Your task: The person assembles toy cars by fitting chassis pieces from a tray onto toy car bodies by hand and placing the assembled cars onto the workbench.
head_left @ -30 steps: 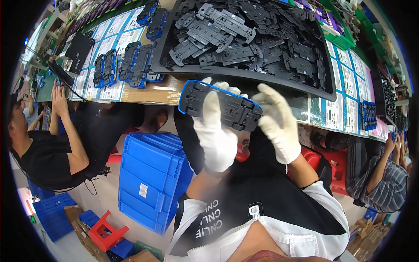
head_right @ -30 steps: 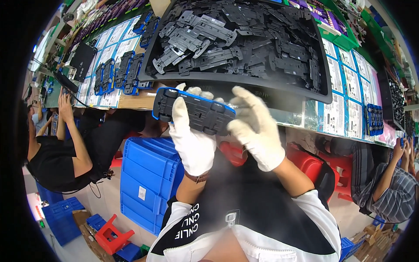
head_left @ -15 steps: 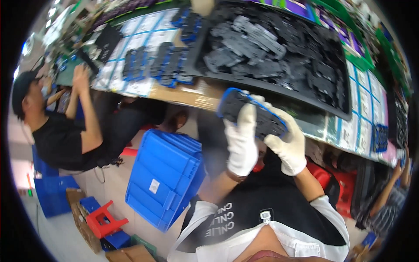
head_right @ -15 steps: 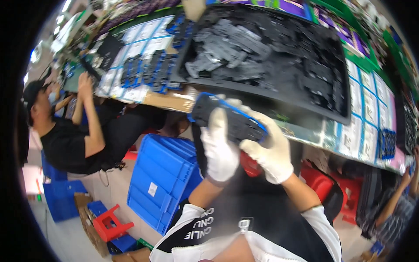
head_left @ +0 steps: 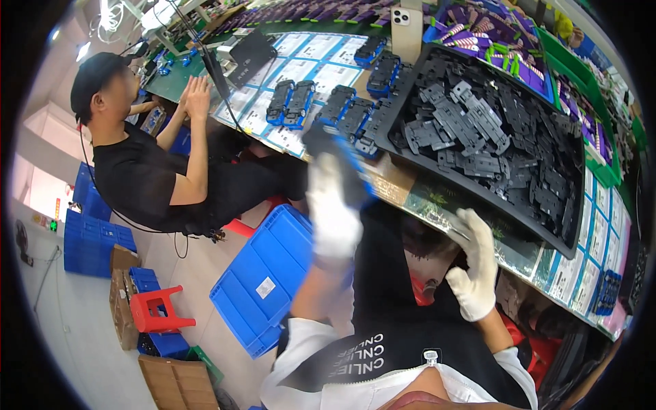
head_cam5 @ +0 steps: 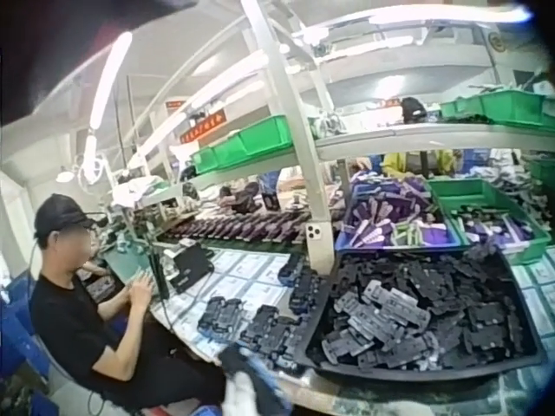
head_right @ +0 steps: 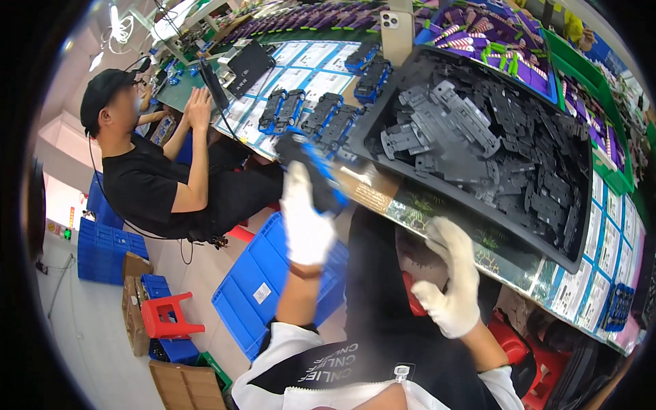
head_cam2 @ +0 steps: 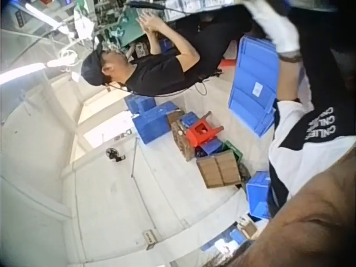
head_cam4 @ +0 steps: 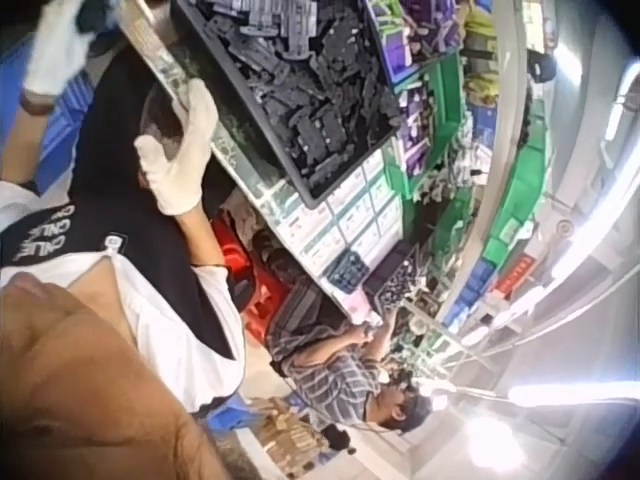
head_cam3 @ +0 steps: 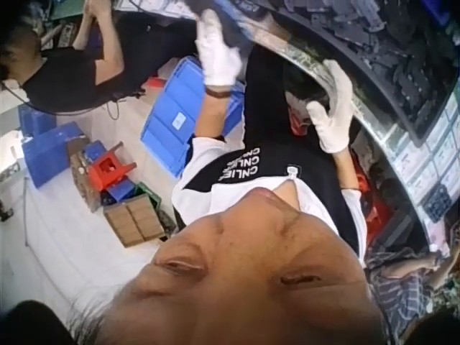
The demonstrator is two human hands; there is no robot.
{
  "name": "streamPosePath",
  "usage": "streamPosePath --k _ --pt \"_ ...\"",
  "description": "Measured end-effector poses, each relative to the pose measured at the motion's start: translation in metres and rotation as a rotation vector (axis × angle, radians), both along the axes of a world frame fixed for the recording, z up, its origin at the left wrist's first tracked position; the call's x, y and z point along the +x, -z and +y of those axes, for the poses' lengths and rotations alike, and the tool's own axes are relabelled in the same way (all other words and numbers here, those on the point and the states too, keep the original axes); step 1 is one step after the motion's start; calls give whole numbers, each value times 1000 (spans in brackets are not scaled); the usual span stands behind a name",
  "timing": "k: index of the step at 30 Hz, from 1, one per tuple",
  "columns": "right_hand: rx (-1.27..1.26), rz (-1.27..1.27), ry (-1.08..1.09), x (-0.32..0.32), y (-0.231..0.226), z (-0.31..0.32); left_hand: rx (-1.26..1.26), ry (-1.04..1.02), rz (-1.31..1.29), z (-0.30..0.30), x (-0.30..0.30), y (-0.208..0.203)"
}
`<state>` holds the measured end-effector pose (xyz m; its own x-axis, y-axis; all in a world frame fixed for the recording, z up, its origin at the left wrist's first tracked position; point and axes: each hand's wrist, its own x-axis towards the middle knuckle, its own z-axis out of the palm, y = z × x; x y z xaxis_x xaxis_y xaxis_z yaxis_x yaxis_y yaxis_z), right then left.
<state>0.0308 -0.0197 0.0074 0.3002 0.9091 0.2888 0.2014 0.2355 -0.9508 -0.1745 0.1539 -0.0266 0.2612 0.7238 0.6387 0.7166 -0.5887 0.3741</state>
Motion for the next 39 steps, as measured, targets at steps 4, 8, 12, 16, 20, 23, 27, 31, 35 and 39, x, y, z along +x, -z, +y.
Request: streamPosePath --k 4,8,12,16,20,23,27,31,35,39 --pt "-56 -117 144 24 0 -34 -355 -31 -973 154 -65 -13" --pt "-103 -99 267 46 0 -64 -292 -410 -285 275 -122 1" --pt "-105 -237 385 67 -17 -71 559 -155 694 362 -195 41" --pt "-54 -438 648 106 -24 -93 112 -155 233 384 -174 39" --pt "39 -485 1204 163 1 -152 -274 -314 52 342 -128 6" --pt "-185 -793 1671 237 28 -226 -163 -590 104 360 -176 27" --pt "-710 -653 1907 310 61 -321 -272 -325 -307 163 -40 -30" --pt "-747 -843 1684 339 89 -379 37 55 66 93 -12 -44" --pt "-508 -1022 1635 313 57 -356 64 203 -46 -9 57 -57" --pt "-191 -534 1478 233 -7 -262 -848 745 -1101 -96 118 -34"
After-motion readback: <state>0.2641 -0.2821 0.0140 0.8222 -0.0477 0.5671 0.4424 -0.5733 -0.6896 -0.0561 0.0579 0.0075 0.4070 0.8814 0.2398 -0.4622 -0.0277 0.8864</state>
